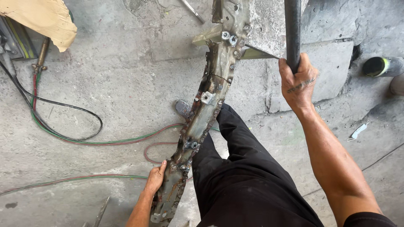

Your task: The person uses a sledgehammer to repeatedly strike a long, curved metal frame resting on a concrete block. They hold the frame with one hand while striking it with the other, occasionally repositioning the frame to target different sections.

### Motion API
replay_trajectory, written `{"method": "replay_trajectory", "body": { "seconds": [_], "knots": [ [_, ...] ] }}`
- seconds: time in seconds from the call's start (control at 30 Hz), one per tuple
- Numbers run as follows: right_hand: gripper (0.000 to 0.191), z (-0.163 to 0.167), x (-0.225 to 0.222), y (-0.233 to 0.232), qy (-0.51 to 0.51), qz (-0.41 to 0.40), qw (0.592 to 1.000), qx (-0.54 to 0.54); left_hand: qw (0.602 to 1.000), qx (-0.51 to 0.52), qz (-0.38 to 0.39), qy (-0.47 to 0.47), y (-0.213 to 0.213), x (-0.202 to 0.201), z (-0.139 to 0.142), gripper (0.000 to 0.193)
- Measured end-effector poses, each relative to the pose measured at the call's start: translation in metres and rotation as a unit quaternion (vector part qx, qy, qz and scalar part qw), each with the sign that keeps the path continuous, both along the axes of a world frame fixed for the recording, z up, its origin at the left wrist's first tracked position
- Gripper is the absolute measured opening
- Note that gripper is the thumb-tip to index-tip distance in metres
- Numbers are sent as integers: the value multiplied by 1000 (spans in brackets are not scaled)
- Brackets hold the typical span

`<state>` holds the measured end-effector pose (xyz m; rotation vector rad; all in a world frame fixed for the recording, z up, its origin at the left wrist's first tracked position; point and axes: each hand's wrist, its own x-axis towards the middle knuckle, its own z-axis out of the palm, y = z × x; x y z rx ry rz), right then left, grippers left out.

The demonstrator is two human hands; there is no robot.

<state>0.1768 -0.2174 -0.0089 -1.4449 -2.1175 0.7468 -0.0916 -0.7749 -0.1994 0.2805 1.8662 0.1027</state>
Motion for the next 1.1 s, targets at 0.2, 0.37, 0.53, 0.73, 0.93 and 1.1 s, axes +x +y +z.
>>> {"method": "replay_trajectory", "body": {
  "seconds": [0.2,0.37,0.53,0.73,0.93,1.1],
  "knots": [
    [32,5,10,4,-9,-2,999,-35,1000,0,11,1,3,0,-4,92],
    [36,0,15,4,-52,-2,998,-37,999,-32,-21,-7,4,-41,-10,93],
    [34,-1,4,-5,-54,-12,998,-24,998,-44,-49,-1,12,-101,-3,93],
    [30,20,-9,-15,15,-48,998,-47,995,-63,-80,7,34,-155,24,93],
    [25,-27,-7,-13,429,-94,873,-211,991,-68,-112,5,48,-181,27,91],
    [20,-71,0,-16,102,-88,969,-206,992,-61,-112,0,49,-194,24,91]
  ]
}}
